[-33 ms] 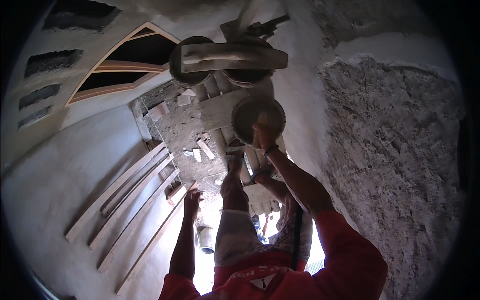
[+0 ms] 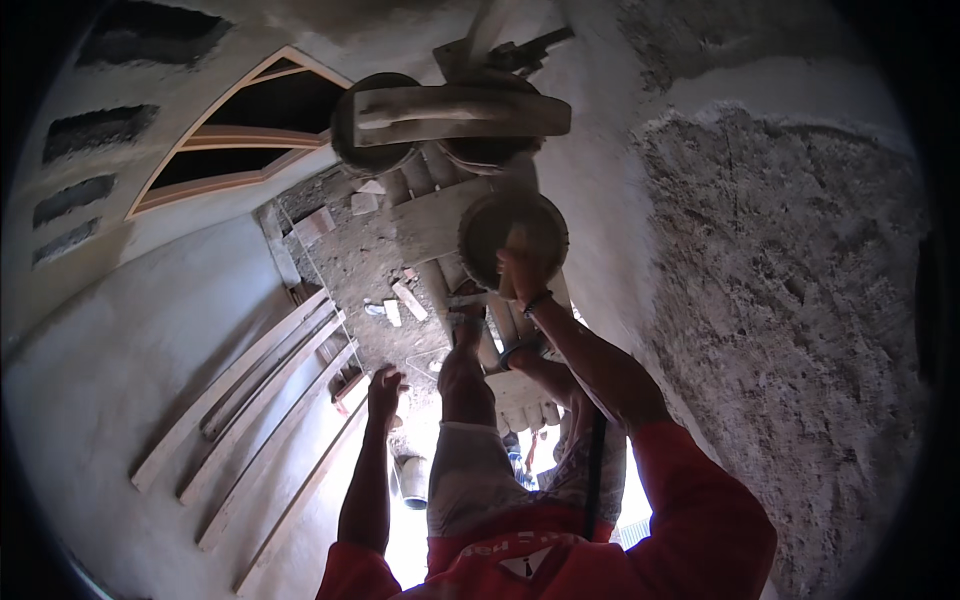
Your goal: The person applies plaster to a wall using a trowel, taking mortar from a bucket and spreading it onto the surface.
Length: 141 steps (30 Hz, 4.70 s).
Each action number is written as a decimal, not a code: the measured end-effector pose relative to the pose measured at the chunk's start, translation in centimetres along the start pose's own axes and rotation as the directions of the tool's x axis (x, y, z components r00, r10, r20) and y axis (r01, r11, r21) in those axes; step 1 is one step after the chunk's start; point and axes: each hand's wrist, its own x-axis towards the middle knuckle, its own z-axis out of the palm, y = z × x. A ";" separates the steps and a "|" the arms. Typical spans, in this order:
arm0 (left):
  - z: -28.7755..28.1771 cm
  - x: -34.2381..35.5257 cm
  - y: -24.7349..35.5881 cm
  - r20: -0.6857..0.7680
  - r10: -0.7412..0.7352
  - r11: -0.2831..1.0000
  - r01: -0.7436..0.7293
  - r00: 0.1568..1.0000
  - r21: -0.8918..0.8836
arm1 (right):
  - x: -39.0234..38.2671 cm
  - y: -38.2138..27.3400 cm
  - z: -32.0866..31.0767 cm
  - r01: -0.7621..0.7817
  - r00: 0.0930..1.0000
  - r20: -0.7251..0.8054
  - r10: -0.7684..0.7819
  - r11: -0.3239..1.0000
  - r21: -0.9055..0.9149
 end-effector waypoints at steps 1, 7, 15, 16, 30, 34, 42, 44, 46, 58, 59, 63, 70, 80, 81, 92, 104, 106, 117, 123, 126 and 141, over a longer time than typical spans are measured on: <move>3.0 6.5 1.8 0.133 0.025 0.995 -0.037 0.991 0.090 | 5.4 2.3 -0.7 0.195 0.980 0.039 -0.196 0.980 0.032; 14.5 19.9 6.1 0.230 0.317 0.924 -0.354 0.920 0.142 | 5.7 1.1 -0.8 0.352 0.932 0.178 -0.316 0.905 -0.238; 24.0 24.6 9.7 0.433 0.585 0.763 -0.646 0.686 -0.008 | 1.1 -6.2 -16.8 0.427 0.871 0.336 -0.359 0.212 -0.879; 24.2 25.5 9.4 0.418 0.593 0.766 -0.642 0.688 -0.031 | 0.0 -6.8 -18.0 0.395 0.884 0.335 -0.327 0.138 -0.908; 22.2 28.8 6.7 0.279 0.617 0.718 -0.671 0.736 0.184 | 7.1 0.8 -12.9 0.405 0.769 0.542 -0.339 -0.397 -0.824; 22.8 28.2 6.0 0.232 0.673 0.690 -0.709 0.702 0.144 | 6.8 1.7 -12.2 0.575 0.595 0.711 -0.374 -0.420 -0.702; 23.1 28.3 5.8 0.207 0.653 0.704 -0.684 0.729 0.191 | 2.2 2.3 -12.7 0.405 0.725 0.572 -0.384 -0.435 -0.804; 22.8 27.6 6.7 0.261 0.624 0.684 -0.677 0.736 0.273 | 3.8 2.7 -12.6 0.461 0.701 0.628 -0.338 -0.456 -0.761; 22.6 28.1 5.8 0.228 0.609 0.739 -0.648 0.760 0.184 | 1.3 0.0 -10.9 0.363 0.773 0.555 -0.307 -0.503 -0.784; 22.5 29.2 5.0 0.217 0.673 0.675 -0.707 0.707 0.210 | -1.0 -1.7 -10.0 0.338 0.829 0.497 -0.256 -0.479 -0.810; 22.5 29.5 4.8 0.213 0.662 0.691 -0.695 0.719 0.197 | -0.9 -1.3 -10.1 0.314 0.793 0.513 -0.330 -0.500 -0.807; 23.1 30.2 4.8 0.283 0.620 0.722 -0.673 0.732 0.160 | 3.3 3.8 -12.7 0.234 0.791 0.471 -0.390 -0.518 -0.822; 22.8 29.3 5.1 0.248 0.712 0.671 -0.740 0.657 0.036 | -2.7 -4.9 -11.0 0.224 0.805 0.466 -0.369 -0.538 -0.813; 22.2 31.0 3.8 0.295 0.703 0.703 -0.695 0.647 -0.151 | 1.3 -0.4 -10.4 0.259 0.773 0.518 -0.366 -0.563 -0.785; 22.0 30.5 3.8 0.301 0.695 0.712 -0.684 0.653 -0.159 | -0.2 -0.9 -10.0 0.292 0.764 0.532 -0.364 -0.541 -0.789; 22.5 29.8 4.9 0.301 0.676 0.725 -0.681 0.672 -0.108 | -1.1 -0.6 -10.0 0.290 0.708 0.548 -0.444 -0.526 -0.800; 23.9 29.8 4.9 0.278 0.694 0.698 -0.715 0.664 -0.033 | 3.3 3.9 -13.2 0.304 0.734 0.533 -0.421 -0.499 -0.812; 22.9 31.0 4.6 0.267 0.741 0.646 -0.762 0.616 -0.035 | 3.6 2.9 -12.4 0.311 0.796 0.512 -0.322 -0.509 -0.803; 21.9 30.6 4.6 0.308 0.671 0.735 -0.659 0.674 -0.160 | -0.1 1.7 -11.2 0.311 0.868 0.433 -0.244 -0.412 -0.856; 23.2 30.8 3.9 0.352 0.635 0.770 -0.603 0.688 -0.211 | 1.2 3.4 -12.9 0.373 0.793 0.507 -0.337 -0.388 -0.843; 22.9 31.8 5.3 0.349 0.698 0.707 -0.679 0.625 -0.197 | 1.0 1.2 -12.7 0.384 0.795 0.529 -0.297 -0.427 -0.818; 23.1 31.7 3.3 0.302 0.635 0.770 -0.552 0.711 -0.320 | -6.0 -1.3 -21.5 0.123 0.800 0.371 -0.472 -0.476 -0.871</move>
